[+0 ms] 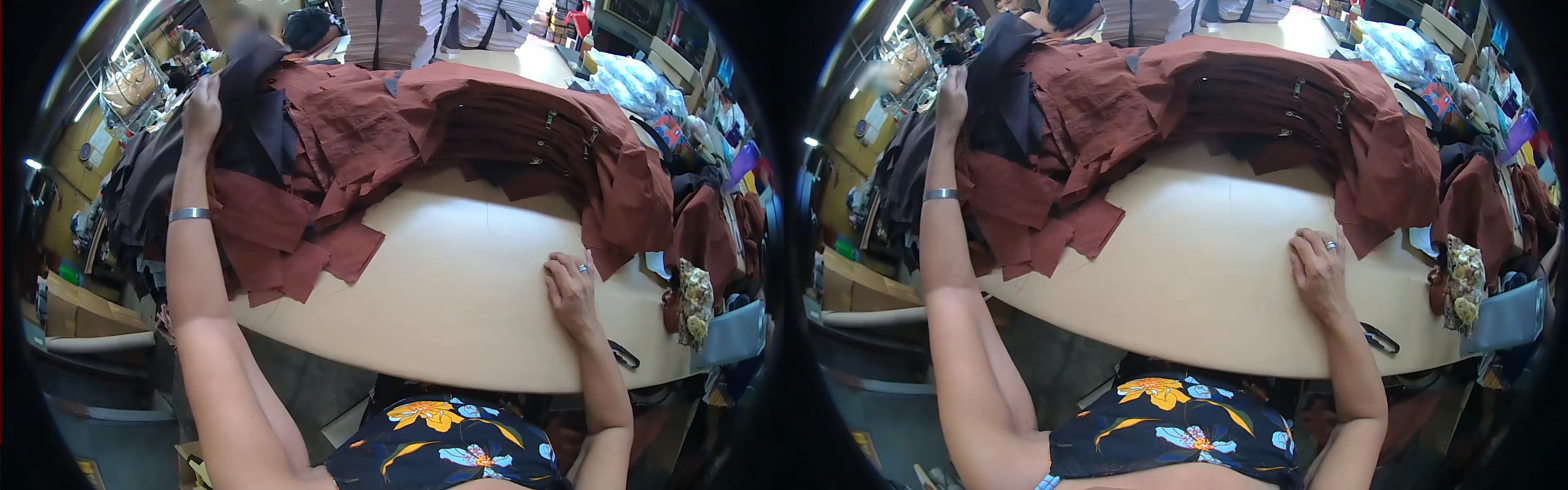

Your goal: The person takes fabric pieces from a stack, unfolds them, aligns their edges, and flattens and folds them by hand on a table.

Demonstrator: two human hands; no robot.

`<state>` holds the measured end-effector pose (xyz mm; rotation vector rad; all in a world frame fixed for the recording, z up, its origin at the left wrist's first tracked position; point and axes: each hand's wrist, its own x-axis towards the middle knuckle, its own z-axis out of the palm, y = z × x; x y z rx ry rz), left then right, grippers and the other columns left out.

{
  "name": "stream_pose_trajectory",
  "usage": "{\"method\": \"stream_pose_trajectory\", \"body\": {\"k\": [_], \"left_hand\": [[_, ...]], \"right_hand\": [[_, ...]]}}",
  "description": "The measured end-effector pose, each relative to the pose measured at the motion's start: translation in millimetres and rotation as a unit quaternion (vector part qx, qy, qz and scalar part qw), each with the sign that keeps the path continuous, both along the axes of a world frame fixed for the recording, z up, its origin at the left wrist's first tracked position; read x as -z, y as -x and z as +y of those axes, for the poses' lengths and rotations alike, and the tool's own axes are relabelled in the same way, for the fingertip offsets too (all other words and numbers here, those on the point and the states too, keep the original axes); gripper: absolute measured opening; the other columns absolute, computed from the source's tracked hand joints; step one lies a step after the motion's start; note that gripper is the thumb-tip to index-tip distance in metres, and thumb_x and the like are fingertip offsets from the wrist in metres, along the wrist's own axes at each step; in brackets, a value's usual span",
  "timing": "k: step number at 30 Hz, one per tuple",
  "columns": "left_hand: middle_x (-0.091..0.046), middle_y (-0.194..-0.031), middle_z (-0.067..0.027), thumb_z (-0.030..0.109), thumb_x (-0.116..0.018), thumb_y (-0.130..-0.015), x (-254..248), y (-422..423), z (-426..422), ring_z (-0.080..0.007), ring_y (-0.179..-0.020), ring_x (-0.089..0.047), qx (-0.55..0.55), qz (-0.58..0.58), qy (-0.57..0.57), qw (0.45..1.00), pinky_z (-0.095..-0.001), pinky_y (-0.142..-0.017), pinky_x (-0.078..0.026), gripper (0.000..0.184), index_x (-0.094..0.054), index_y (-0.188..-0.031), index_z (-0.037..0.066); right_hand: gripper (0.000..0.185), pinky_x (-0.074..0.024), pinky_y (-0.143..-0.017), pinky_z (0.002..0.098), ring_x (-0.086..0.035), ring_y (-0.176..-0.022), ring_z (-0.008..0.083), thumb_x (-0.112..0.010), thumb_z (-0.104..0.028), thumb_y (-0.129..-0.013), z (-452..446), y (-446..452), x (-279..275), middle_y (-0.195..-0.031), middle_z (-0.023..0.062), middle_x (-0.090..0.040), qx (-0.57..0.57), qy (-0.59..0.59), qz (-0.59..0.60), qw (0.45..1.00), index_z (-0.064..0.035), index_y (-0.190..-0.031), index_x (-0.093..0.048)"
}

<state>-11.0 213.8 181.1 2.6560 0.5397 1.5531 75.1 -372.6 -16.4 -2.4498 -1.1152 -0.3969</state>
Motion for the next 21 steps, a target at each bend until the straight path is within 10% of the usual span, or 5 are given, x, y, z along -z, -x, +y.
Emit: {"method": "stream_pose_trajectory", "body": {"k": [3, 6, 13, 19, 21], "left_hand": [[-0.059, -0.091, -0.021, 0.02, -0.041, -0.093, -0.3, -32.2, -120.6, -0.0354, -0.088, -0.057, 0.144, -0.009, -0.253, 0.957, -0.041, -0.077, -0.044, 0.026, -0.057, -0.096, -0.001], [-0.056, -0.081, -0.0175, 0.014, -0.042, -0.091, 25.5, -26.7, -254.0, -0.0351, -0.08, -0.056, 0.43, 0.148, 0.074, 0.888, -0.0383, -0.071, -0.045, 0.021, -0.056, -0.087, -0.001], [-0.055, -0.074, -0.0153, 0.028, -0.037, -0.097, 162.0, -2.5, -370.8, -0.0343, -0.084, -0.058, 0.603, 0.55, 0.215, 0.536, -0.0512, -0.103, -0.026, 0.028, -0.049, -0.093, 0.004], [-0.045, -0.077, -0.0168, 0.028, -0.038, -0.098, 180.2, 23.8, -342.0, -0.0344, -0.088, -0.051, 0.675, 0.487, 0.313, 0.457, -0.0458, -0.105, -0.025, 0.032, -0.046, -0.085, 0.001], [-0.042, -0.077, -0.0018, 0.03, -0.045, -0.096, 165.4, 29.8, -320.7, -0.011, -0.078, -0.039, 0.552, 0.54, 0.475, 0.422, -0.0277, -0.082, -0.037, 0.03, -0.046, -0.081, 0.003]], "right_hand": [[0.021, -0.0327, -0.1, 0.0461, -0.053, -0.103, 0.0251, -0.058, -0.007, -0.081, 1.2, -2.3, 0.6, -0.11, 0.0084, -0.057, -0.022, -0.056, 0.063, 0.996, -0.0057, -0.103, -0.057], [0.027, -0.0401, -0.093, 0.039, -0.053, -0.105, 0.0222, -0.053, -0.017, -0.088, 4.3, -5.8, 4.3, -0.114, 0.0087, -0.056, -0.022, -0.23, 0.29, 0.929, -0.0057, -0.112, -0.055], [0.05, -0.0405, -0.093, 0.0308, -0.051, -0.109, 0.0162, -0.055, -0.038, -0.089, 28.5, -23.5, 14.2, -0.119, 0.0038, -0.054, 0.048, -0.529, 0.718, 0.45, -0.0024, -0.124, -0.048], [0.042, -0.0384, -0.096, 0.0343, -0.053, -0.104, 0.0195, -0.066, -0.014, -0.079, 24.7, -31.0, -9.3, -0.111, 0.0059, -0.056, 0.027, -0.519, 0.568, 0.638, -0.0033, -0.117, -0.049], [0.046, -0.0463, -0.085, 0.0321, -0.056, -0.097, 0.0187, -0.07, -0.014, -0.076, 21.8, -36.3, -20.6, -0.107, 0.0074, -0.057, 0.027, -0.548, 0.456, 0.7, -0.0003, -0.115, -0.049]]}}
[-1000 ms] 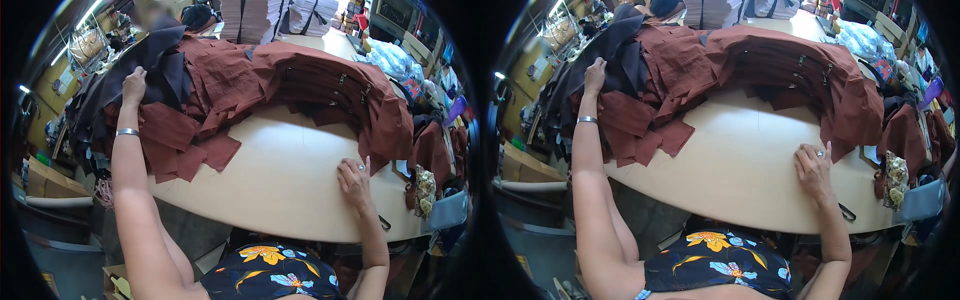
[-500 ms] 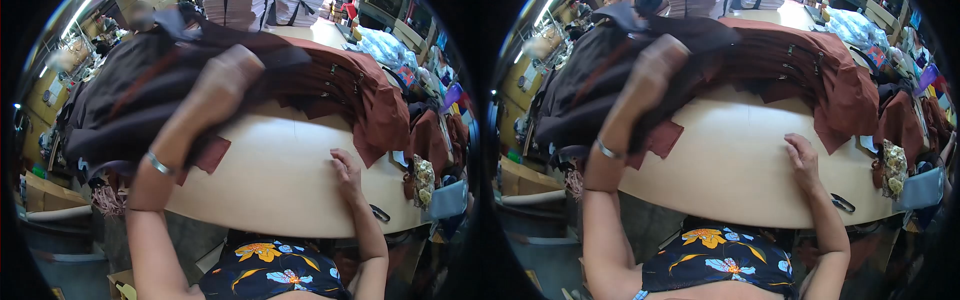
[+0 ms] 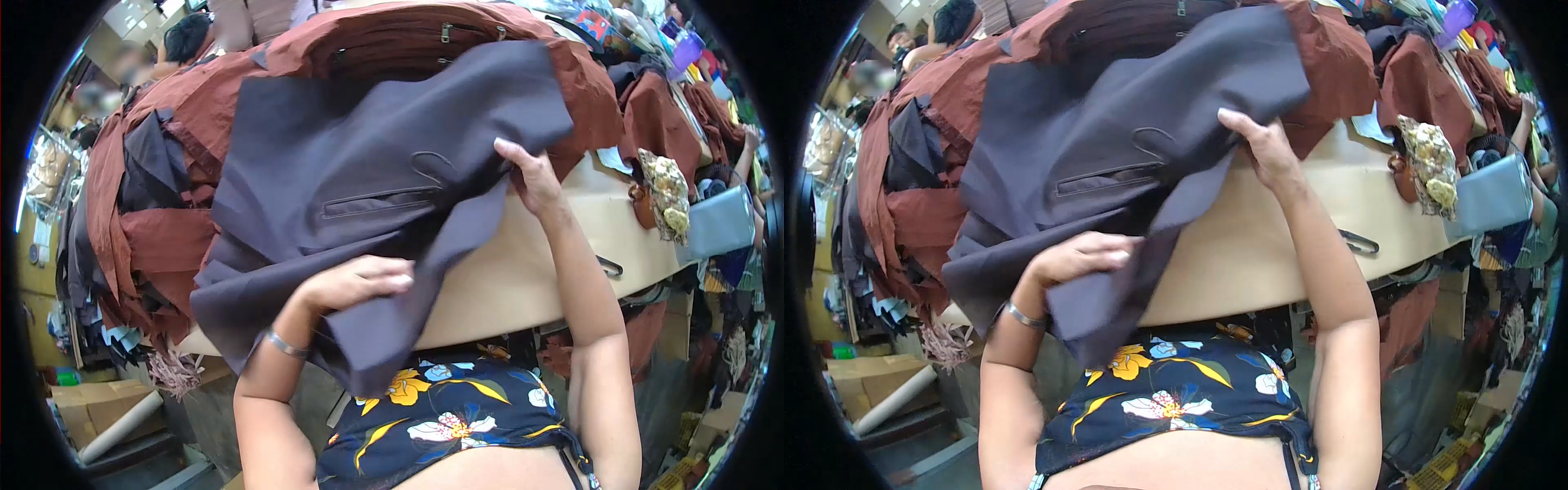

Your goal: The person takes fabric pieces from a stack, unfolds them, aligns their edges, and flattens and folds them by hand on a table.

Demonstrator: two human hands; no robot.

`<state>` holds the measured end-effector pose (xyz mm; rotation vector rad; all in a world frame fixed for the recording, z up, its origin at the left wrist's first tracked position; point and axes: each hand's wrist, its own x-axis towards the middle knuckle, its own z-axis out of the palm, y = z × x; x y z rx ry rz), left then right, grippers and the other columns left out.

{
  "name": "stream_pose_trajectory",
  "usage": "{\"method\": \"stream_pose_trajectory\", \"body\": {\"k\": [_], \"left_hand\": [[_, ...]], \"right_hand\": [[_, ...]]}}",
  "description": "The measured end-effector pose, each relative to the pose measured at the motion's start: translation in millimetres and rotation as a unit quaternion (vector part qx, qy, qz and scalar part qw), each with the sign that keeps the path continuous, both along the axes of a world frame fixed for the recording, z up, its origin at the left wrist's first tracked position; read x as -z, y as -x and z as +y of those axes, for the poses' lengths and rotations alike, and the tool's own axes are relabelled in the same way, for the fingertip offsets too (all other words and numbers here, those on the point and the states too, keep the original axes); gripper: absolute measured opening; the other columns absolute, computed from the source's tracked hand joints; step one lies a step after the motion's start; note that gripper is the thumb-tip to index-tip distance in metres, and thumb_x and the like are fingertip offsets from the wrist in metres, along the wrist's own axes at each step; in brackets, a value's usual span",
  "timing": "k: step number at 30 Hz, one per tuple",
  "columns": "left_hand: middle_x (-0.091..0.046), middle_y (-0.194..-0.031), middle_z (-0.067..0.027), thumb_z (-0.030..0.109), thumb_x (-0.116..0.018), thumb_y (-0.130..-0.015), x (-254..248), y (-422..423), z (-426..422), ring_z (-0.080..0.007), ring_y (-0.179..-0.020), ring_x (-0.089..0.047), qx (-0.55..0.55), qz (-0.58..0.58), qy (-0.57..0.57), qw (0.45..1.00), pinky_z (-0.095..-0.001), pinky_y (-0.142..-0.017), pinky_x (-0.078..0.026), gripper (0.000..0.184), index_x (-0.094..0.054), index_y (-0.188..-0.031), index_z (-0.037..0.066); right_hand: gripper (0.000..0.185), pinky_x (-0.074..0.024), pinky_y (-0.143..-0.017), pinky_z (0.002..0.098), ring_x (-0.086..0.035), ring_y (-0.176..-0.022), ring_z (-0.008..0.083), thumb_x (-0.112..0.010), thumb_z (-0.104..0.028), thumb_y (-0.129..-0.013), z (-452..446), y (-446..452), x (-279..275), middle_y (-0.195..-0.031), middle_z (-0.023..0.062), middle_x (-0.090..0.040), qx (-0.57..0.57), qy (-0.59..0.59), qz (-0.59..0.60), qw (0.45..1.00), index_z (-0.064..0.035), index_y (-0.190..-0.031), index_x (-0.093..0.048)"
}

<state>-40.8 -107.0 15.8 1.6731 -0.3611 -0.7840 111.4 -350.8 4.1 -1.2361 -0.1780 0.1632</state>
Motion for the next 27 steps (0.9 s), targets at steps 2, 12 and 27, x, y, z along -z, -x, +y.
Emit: {"method": "stream_pose_trajectory", "body": {"k": [2, 12, 27], "left_hand": [[-0.05, -0.085, 0.0009, 0.025, -0.052, -0.093, 4.0, 1.3, 32.1, -0.0076, -0.083, -0.043, -0.096, 0.016, 0.046, 0.994, -0.0242, -0.076, -0.038, 0.025, -0.053, -0.088, 0.001], [-0.057, -0.116, -0.0112, 0.019, -0.054, -0.091, 44.5, 25.1, 77.5, -0.0171, -0.104, -0.055, -0.335, 0.038, 0.236, 0.911, -0.0296, -0.091, -0.044, 0.036, -0.052, -0.12, 0.0], [-0.058, -0.112, -0.0115, 0.018, -0.051, -0.092, 28.9, 30.4, 105.7, -0.0183, -0.098, -0.057, -0.473, -0.076, 0.21, 0.853, -0.0301, -0.087, -0.047, 0.032, -0.051, -0.119, 0.001]], "right_hand": [[0.045, -0.0484, -0.073, 0.0313, -0.058, -0.089, 0.0162, -0.071, -0.017, -0.076, -5.5, -9.5, -11.7, -0.103, 0.006, -0.058, 0.03, -0.017, -0.001, 0.999, -0.0006, -0.112, -0.05], [0.019, -0.0485, -0.08, 0.0291, -0.061, -0.095, 0.0194, -0.056, -0.016, -0.09, 12.4, 3.1, -100.7, -0.1, 0.0065, -0.063, -0.164, -0.209, -0.126, 0.956, -0.0043, -0.105, -0.057], [0.038, -0.0423, -0.089, 0.0334, -0.052, -0.105, 0.0193, -0.057, -0.001, -0.075, -12.5, -37.0, 35.4, -0.111, 0.0161, -0.058, -0.056, 0.455, -0.356, 0.815, 0.0014, -0.112, -0.054]]}}
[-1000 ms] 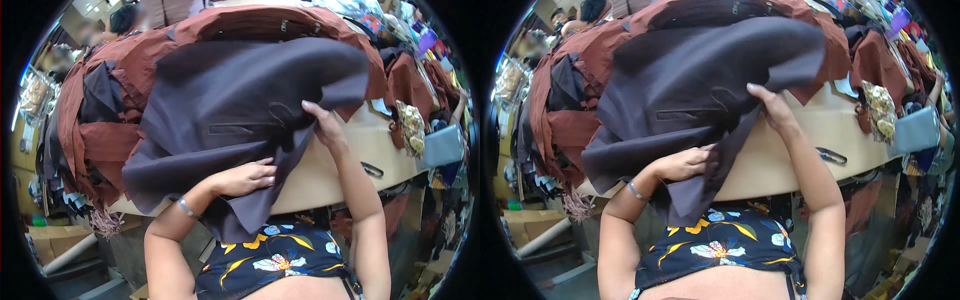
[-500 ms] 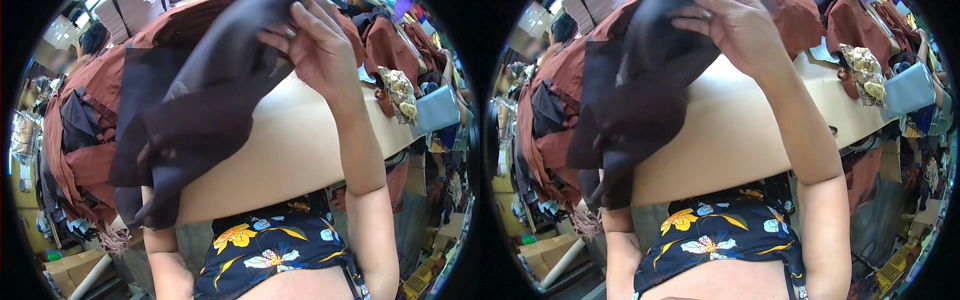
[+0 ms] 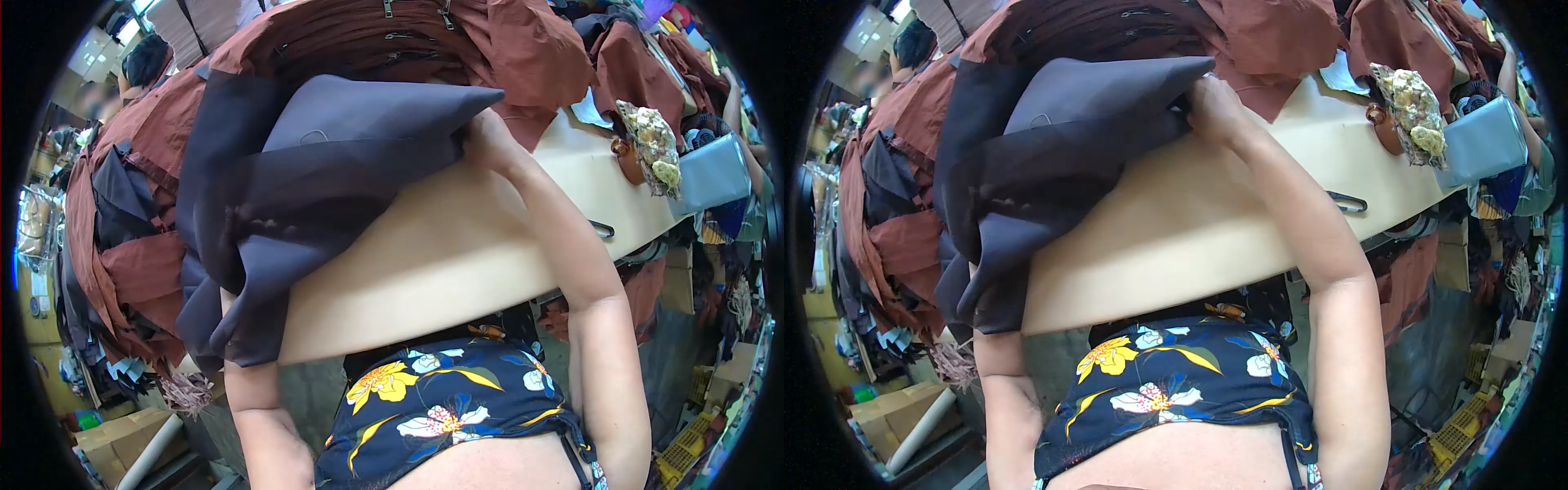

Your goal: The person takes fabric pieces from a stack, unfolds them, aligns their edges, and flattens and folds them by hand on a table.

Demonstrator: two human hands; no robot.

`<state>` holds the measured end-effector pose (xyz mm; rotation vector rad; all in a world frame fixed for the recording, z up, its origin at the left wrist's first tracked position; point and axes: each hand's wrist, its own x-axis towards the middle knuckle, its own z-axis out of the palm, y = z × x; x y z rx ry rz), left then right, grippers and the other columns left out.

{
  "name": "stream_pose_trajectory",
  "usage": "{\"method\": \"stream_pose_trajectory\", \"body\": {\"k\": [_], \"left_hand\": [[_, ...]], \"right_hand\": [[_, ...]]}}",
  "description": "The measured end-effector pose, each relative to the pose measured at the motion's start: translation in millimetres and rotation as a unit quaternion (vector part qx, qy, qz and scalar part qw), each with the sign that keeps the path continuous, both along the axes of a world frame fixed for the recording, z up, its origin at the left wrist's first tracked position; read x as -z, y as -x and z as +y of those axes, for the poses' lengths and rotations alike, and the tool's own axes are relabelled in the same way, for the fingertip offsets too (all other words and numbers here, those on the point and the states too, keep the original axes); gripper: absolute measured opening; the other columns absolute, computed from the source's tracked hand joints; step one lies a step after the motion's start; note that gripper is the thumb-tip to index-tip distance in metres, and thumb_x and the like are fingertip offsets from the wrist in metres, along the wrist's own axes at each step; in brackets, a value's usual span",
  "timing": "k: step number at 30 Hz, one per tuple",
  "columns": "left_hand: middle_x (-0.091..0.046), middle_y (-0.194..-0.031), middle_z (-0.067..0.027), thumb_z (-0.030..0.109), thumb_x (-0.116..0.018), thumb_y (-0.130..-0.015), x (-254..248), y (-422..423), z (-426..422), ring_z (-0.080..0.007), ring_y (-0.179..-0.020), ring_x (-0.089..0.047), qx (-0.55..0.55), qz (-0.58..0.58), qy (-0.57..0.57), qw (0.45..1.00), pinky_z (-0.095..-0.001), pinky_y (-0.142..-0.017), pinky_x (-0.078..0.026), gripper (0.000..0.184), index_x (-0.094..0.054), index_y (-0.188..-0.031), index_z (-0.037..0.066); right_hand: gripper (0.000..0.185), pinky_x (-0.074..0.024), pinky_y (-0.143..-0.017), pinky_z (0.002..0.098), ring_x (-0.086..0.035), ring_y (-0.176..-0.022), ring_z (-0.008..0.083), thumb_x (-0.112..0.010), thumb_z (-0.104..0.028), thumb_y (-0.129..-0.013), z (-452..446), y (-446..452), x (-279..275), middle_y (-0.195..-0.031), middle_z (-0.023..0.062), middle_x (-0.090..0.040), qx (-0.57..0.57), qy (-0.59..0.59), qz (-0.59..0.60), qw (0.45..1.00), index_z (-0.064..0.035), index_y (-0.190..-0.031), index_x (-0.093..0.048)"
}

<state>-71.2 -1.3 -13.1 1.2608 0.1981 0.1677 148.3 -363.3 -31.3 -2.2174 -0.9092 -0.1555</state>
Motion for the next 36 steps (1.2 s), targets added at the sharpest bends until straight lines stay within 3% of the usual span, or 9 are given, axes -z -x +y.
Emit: {"method": "stream_pose_trajectory", "body": {"k": [4, 6, 7, 9, 17, 23, 30, 34, 36], "left_hand": [[-0.059, -0.111, -0.0116, 0.017, -0.05, -0.092, -6.8, 3.4, 13.3, -0.0186, -0.096, -0.058, -0.043, -0.02, -0.024, 0.999, -0.0303, -0.086, -0.048, 0.031, -0.051, -0.119, 0.002], [-0.059, -0.111, -0.0116, 0.017, -0.05, -0.092, -10.2, 3.6, 20.2, -0.0187, -0.096, -0.058, -0.057, -0.03, -0.031, 0.997, -0.0303, -0.086, -0.048, 0.031, -0.051, -0.119, 0.002], [-0.059, -0.11, -0.0116, 0.017, -0.05, -0.092, -12.6, 2.8, 23.2, -0.0188, -0.095, -0.058, -0.065, -0.035, -0.034, 0.997, -0.0304, -0.085, -0.048, 0.031, -0.051, -0.119, 0.002], [-0.059, -0.11, -0.0117, 0.016, -0.049, -0.092, -17.9, 4.1, 27.9, -0.019, -0.095, -0.059, -0.078, -0.044, -0.041, 0.995, -0.0305, -0.085, -0.049, 0.03, -0.051, -0.119, 0.002], [-0.059, -0.108, -0.0118, 0.015, -0.048, -0.092, -17.5, 17.5, 35.5, -0.0196, -0.091, -0.06, -0.105, -0.048, -0.056, 0.992, -0.0308, -0.083, -0.05, 0.029, -0.051, -0.118, 0.003], [-0.06, -0.106, -0.012, 0.015, -0.047, -0.093, -22.5, -4.3, 48.0, -0.0201, -0.089, -0.061, -0.127, -0.067, -0.061, 0.988, -0.031, -0.081, -0.051, 0.028, -0.051, -0.118, 0.004], [-0.06, -0.105, -0.0121, 0.014, -0.046, -0.093, -33.4, -26.9, 73.8, -0.0206, -0.087, -0.062, -0.145, -0.117, -0.059, 0.981, -0.0312, -0.079, -0.053, 0.026, -0.051, -0.117, 0.004], [-0.059, -0.099, -0.007, 0.003, -0.046, -0.086, -46.7, -4.1, 26.9, -0.0147, -0.094, -0.057, -0.106, -0.014, -0.307, 0.946, -0.0293, -0.086, -0.045, 0.025, -0.053, -0.111, 0.003], [-0.057, -0.103, -0.008, 0.011, -0.057, -0.08, -49.6, 4.9, -11.6, -0.0173, -0.099, -0.053, 0.0, 0.073, -0.422, 0.904, -0.0288, -0.091, -0.039, 0.038, -0.05, -0.114, -0.002]], "right_hand": [[0.031, -0.0439, -0.089, 0.0286, -0.055, -0.098, 0.0114, -0.051, -0.001, -0.086, -4.2, 8.4, -73.5, -0.109, 0.008, -0.06, -0.08, -0.216, 0.262, 0.937, -0.0004, -0.117, -0.053], [0.032, -0.0477, -0.087, 0.0324, -0.06, -0.089, 0.0155, -0.049, -0.003, -0.086, -4.8, -4.1, -97.2, -0.102, 0.0079, -0.062, -0.237, -0.415, 0.41, 0.777, -0.0004, -0.118, -0.052], [0.032, -0.045, -0.088, 0.0306, -0.058, -0.091, 0.0128, -0.049, -0.011, -0.088, -8.4, -15.4, -105.7, -0.105, 0.0064, -0.061, -0.292, -0.409, 0.369, 0.782, -0.0026, -0.119, -0.051], [0.034, -0.04, -0.092, 0.0456, -0.057, -0.1, 0.0201, -0.055, -0.005, -0.085, 27.1, 35.0, -169.4, -0.109, 0.0089, -0.059, -0.089, -0.436, 0.346, 0.826, -0.0118, -0.119, -0.053], [0.041, -0.0362, -0.086, 0.0244, -0.053, -0.099, 0.0102, -0.053, -0.034, -0.09, 36.5, 12.5, -96.0, -0.111, 0.0036, -0.06, -0.06, -0.244, 0.243, 0.937, -0.0065, -0.12, -0.052], [0.09, -0.0394, -0.096, 0.0387, -0.049, -0.116, 0.0311, -0.07, -0.049, -0.072, 37.4, 45.6, -55.1, -0.125, 0.0218, -0.05, 0.023, -0.08, 0.239, 0.967, -0.0023, -0.138, -0.03], [0.069, -0.0441, -0.082, 0.04, -0.057, -0.097, 0.0282, -0.067, -0.02, -0.073, 98.5, 22.2, -11.0, -0.102, 0.0159, -0.06, 0.196, 0.038, 0.055, 0.978, -0.0026, -0.132, -0.034], [0.054, -0.0463, -0.071, 0.023, -0.052, -0.078, 0.0089, -0.059, 0.003, -0.074, 70.1, 16.6, -24.5, -0.086, 0.0025, -0.053, -0.018, -0.376, 0.385, 0.843, 0.0017, -0.125, -0.043], [0.049, -0.0446, -0.079, 0.0205, -0.052, -0.085, 0.0088, -0.058, 0.002, -0.075, 31.2, 24.1, -53.8, -0.095, 0.0024, -0.051, -0.035, -0.307, 0.38, 0.872, 0.001, -0.123, -0.046]]}}
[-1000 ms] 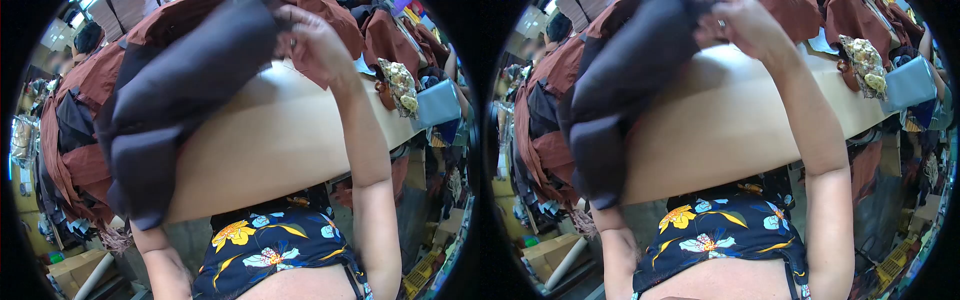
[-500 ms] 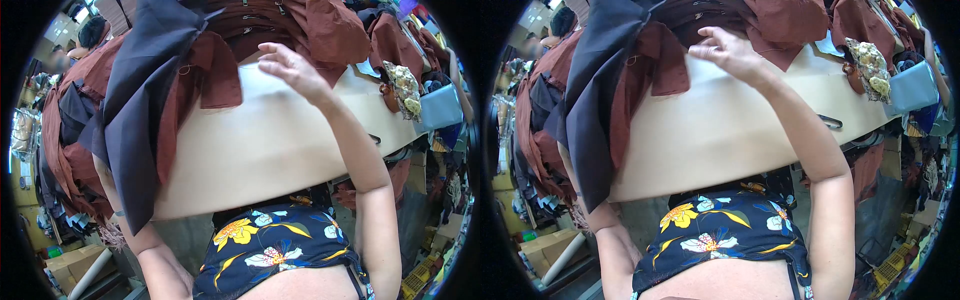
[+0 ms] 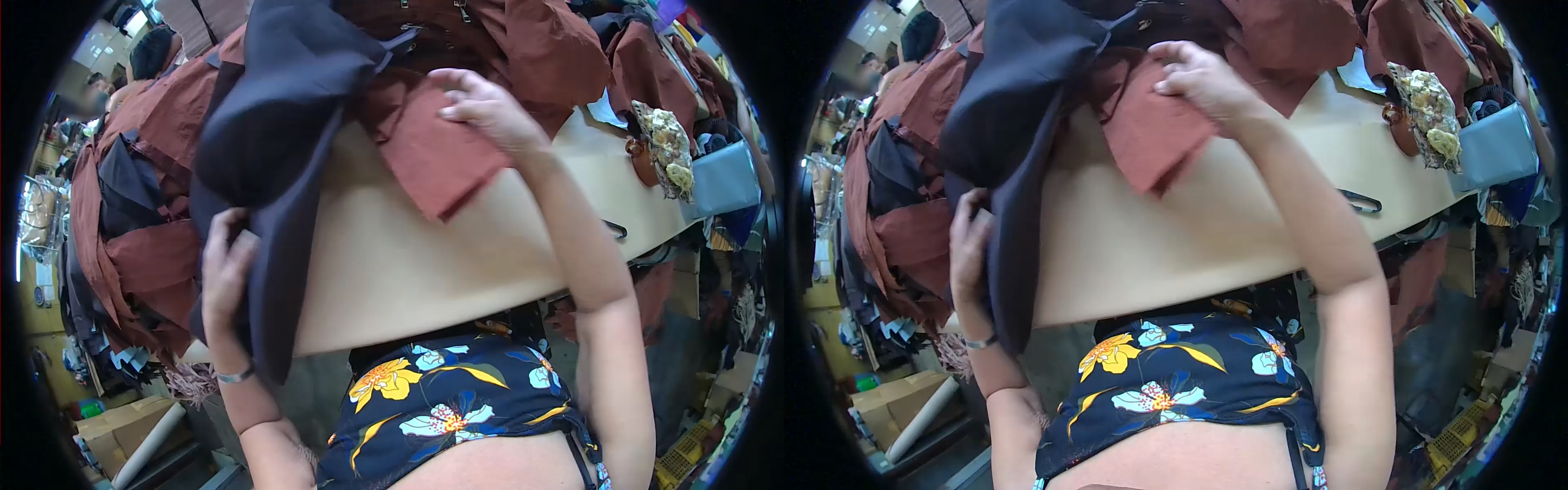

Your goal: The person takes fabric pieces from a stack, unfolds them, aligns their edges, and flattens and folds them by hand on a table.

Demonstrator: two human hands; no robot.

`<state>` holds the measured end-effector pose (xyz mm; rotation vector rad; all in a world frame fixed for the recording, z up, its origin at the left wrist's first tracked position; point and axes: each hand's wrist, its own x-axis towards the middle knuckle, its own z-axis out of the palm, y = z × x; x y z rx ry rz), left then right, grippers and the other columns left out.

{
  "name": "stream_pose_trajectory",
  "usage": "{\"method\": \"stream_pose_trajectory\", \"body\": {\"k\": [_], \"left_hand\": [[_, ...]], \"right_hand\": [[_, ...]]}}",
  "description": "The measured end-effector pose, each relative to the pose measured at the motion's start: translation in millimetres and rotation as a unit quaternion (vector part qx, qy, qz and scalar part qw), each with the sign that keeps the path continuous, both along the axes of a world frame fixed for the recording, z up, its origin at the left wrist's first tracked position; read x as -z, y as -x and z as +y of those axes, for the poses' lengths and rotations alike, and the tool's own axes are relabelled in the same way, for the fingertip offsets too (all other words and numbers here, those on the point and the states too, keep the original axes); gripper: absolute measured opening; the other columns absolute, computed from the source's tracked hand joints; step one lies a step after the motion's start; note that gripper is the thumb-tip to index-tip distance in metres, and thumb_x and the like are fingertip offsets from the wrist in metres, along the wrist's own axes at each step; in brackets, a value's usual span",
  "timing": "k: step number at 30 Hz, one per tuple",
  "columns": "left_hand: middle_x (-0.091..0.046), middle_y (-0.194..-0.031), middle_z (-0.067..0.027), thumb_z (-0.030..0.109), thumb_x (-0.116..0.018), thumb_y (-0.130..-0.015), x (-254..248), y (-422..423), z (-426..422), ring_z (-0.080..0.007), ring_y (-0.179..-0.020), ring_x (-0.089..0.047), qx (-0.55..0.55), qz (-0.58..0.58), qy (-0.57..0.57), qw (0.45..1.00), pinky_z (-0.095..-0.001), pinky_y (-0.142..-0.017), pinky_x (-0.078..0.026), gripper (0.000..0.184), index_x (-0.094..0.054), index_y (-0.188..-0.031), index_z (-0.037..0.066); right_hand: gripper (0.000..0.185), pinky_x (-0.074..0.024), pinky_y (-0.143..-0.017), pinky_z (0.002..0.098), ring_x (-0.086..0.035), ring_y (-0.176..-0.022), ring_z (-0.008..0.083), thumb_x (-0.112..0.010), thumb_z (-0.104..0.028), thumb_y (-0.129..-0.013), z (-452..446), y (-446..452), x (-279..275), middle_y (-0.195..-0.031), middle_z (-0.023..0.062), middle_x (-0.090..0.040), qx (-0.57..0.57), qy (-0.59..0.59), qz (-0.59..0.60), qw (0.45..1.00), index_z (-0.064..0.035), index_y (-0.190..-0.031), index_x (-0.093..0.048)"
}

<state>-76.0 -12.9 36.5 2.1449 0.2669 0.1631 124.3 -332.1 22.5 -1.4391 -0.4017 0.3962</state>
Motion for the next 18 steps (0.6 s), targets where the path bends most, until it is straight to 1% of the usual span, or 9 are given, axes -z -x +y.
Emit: {"method": "stream_pose_trajectory", "body": {"k": [1, 3, 5, 7, 10, 11, 15, 16, 18], "left_hand": [[-0.055, -0.107, -0.0132, 0.013, -0.065, -0.073, 6.8, 2.5, -26.1, -0.024, -0.099, -0.054, 0.038, -0.073, -0.179, 0.98, -0.0327, -0.091, -0.04, 0.048, -0.049, -0.115, -0.002], [-0.053, -0.108, -0.0197, 0.002, -0.064, -0.067, 23.8, 5.0, -48.6, -0.0337, -0.098, -0.054, 0.068, -0.091, -0.427, 0.897, -0.0395, -0.086, -0.043, 0.047, -0.05, -0.112, -0.002], [-0.053, -0.105, -0.0211, -0.003, -0.059, -0.065, 24.8, -3.1, -48.2, -0.0384, -0.096, -0.052, 0.102, -0.098, -0.4, 0.905, -0.0426, -0.082, -0.043, 0.043, -0.05, -0.107, -0.003], [-0.053, -0.097, -0.0211, -0.011, -0.053, -0.061, 14.0, -17.4, -41.9, -0.0411, -0.092, -0.051, 0.145, -0.134, -0.39, 0.899, -0.0448, -0.079, -0.043, 0.038, -0.05, -0.098, -0.004], [-0.056, -0.099, -0.0213, -0.008, -0.054, -0.064, -12.4, -52.0, 9.6, -0.0398, -0.093, -0.053, 0.136, -0.229, -0.501, 0.823, -0.0441, -0.079, -0.042, 0.035, -0.053, -0.099, -0.003], [-0.057, -0.101, -0.0202, -0.005, -0.055, -0.066, -28.5, -63.2, 24.5, -0.0387, -0.094, -0.053, 0.143, -0.222, -0.478, 0.838, -0.0432, -0.08, -0.042, 0.033, -0.055, -0.099, -0.002], [-0.058, -0.101, -0.0159, 0.003, -0.054, -0.074, -72.0, -98.8, 28.2, -0.0337, -0.098, -0.053, 0.085, -0.253, -0.622, 0.736, -0.0419, -0.082, -0.04, 0.028, -0.056, -0.102, 0.001], [-0.058, -0.1, -0.0157, 0.004, -0.054, -0.075, -74.8, -109.1, 25.8, -0.0333, -0.098, -0.053, 0.079, -0.176, -0.633, 0.749, -0.0416, -0.083, -0.04, 0.028, -0.056, -0.103, 0.002], [-0.057, -0.097, -0.0149, 0.007, -0.052, -0.078, -69.3, -131.6, 26.2, -0.0314, -0.099, -0.053, 0.057, -0.064, -0.655, 0.751, -0.0407, -0.084, -0.039, 0.024, -0.056, -0.101, 0.004]], "right_hand": [[0.048, -0.0436, -0.082, 0.0202, -0.051, -0.088, 0.0085, -0.058, 0.0, -0.075, -17.9, 8.0, -14.6, -0.097, 0.0027, -0.052, -0.01, 0.001, -0.013, 1.0, 0.0002, -0.123, -0.047], [0.045, -0.0441, -0.084, 0.0213, -0.053, -0.093, 0.0087, -0.056, 0.003, -0.075, -60.9, 8.8, -25.1, -0.104, 0.0054, -0.054, -0.091, -0.003, 0.032, 0.995, -0.0003, -0.119, -0.049], [0.043, -0.0439, -0.084, 0.0203, -0.053, -0.094, 0.0078, -0.054, 0.006, -0.074, -89.1, 9.6, -21.7, -0.103, 0.0048, -0.056, -0.149, -0.028, 0.123, 0.981, -0.0007, -0.116, -0.05], [0.04, -0.0436, -0.083, 0.0192, -0.054, -0.092, 0.0068, -0.054, 0.008, -0.074, -108.9, 13.8, -8.2, -0.099, 0.0029, -0.057, -0.149, 0.01, 0.079, 0.986, -0.0011, -0.113, -0.052], [0.028, -0.0434, -0.078, 0.0189, -0.053, -0.086, 0.0061, -0.055, 0.003, -0.073, -127.1, 24.5, 0.7, -0.094, 0.0012, -0.057, -0.18, 0.096, 0.118, 0.972, -0.0011, -0.101, -0.056], [0.027, -0.0432, -0.077, 0.0188, -0.053, -0.084, 0.0056, -0.055, 0.002, -0.074, -126.9, 30.5, 3.0, -0.093, 0.0009, -0.056, -0.189, 0.106, 0.121, 0.969, -0.0009, -0.1, -0.056], [0.022, -0.0435, -0.072, 0.0193, -0.05, -0.079, 0.0036, -0.053, 0.001, -0.073, -105.1, 46.4, -2.3, -0.089, 0.0004, -0.054, -0.214, 0.215, 0.059, 0.951, -0.0016, -0.095, -0.055], [0.023, -0.0451, -0.069, 0.0242, -0.054, -0.076, 0.01, -0.049, 0.003, -0.072, -100.5, 46.9, 7.4, -0.088, 0.004, -0.057, -0.19, 0.255, -0.024, 0.948, -0.0021, -0.093, -0.056], [0.023, -0.0458, -0.07, 0.029, -0.056, -0.078, 0.0176, -0.05, 0.001, -0.071, -94.3, 50.9, 17.3, -0.091, 0.0077, -0.058, -0.139, 0.398, -0.26, 0.869, -0.0021, -0.093, -0.056]]}}
